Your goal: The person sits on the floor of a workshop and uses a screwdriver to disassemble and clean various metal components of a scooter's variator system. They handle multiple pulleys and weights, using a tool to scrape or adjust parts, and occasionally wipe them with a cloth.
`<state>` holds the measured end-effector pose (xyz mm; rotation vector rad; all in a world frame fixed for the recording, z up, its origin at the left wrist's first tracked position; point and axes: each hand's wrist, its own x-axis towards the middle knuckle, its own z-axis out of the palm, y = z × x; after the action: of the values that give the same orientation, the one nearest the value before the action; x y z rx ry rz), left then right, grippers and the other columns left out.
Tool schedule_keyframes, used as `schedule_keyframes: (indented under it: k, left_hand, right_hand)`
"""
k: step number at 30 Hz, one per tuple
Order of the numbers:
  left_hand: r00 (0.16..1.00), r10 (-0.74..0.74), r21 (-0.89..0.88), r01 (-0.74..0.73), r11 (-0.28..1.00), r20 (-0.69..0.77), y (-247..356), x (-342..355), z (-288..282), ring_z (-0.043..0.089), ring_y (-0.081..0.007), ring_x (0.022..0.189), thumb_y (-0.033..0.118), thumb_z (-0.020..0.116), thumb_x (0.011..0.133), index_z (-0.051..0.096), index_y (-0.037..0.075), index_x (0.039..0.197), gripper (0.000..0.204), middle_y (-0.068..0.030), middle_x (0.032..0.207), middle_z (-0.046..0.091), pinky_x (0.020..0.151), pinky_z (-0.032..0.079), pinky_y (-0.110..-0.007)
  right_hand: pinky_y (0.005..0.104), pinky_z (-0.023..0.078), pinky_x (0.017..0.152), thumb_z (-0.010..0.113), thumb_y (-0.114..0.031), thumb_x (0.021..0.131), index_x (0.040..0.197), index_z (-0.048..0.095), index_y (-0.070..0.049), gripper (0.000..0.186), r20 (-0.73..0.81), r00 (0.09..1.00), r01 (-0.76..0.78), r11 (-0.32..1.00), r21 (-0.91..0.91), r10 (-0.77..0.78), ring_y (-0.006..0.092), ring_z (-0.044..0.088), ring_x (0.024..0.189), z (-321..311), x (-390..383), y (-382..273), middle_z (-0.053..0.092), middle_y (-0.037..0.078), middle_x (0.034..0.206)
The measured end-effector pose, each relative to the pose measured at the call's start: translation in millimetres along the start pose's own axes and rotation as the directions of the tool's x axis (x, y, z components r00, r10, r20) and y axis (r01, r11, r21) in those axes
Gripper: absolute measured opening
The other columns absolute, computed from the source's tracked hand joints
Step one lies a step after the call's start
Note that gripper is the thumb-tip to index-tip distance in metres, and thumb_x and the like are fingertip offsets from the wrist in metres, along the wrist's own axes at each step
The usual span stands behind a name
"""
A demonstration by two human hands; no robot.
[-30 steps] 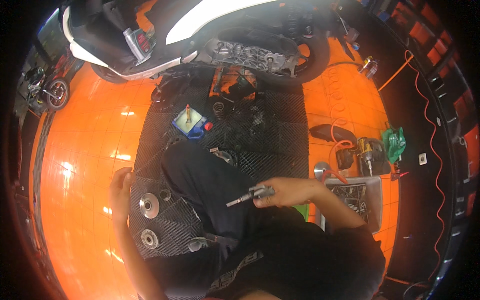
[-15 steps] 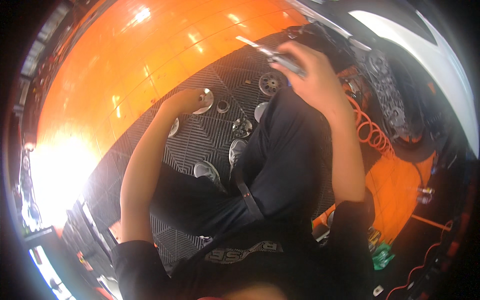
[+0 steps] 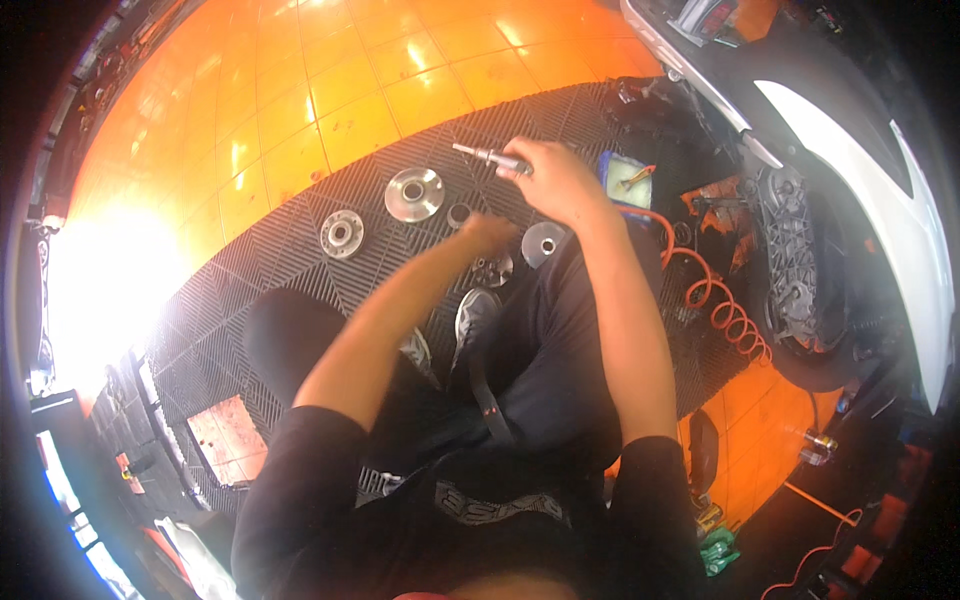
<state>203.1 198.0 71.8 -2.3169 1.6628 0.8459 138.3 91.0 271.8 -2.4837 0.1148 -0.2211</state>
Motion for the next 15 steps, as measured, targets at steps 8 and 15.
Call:
schedule_keyframes:
  k: [8,15]
  left_hand:
    - [0.983,0.016,0.131,0.009,0.991,-0.185,91.2,93.1,61.7,0.014,-0.0410,0.148,0.029,0.042,0.102,0.022,0.025,0.155,0.057,-0.0127,0.162,0.014,0.099,0.028,-0.077]
    - [0.958,0.036,-0.093,-0.066,0.994,-0.285,79.0,89.8,48.0,0.021,-0.0411,0.144,0.031,0.068,0.083,0.029,0.024,0.152,0.080,-0.0131,0.159,0.020,0.095,0.038,-0.070]
  right_hand:
    - [0.0465,0.049,0.081,0.066,-0.027,0.089,0.105,0.065,-0.006,0.026,0.221,0.971,-0.087,0.996,-0.021,0.090,0.0378,0.064,0.097,15.0,12.1,-16.7,0.069,0.018,0.098]
    - [0.0417,0.049,0.074,0.069,-0.022,0.087,0.104,0.064,-0.003,0.026,0.174,0.975,-0.139,0.990,-0.008,0.138,0.0348,0.067,0.084,19.4,14.2,-4.1,0.069,0.018,0.090]
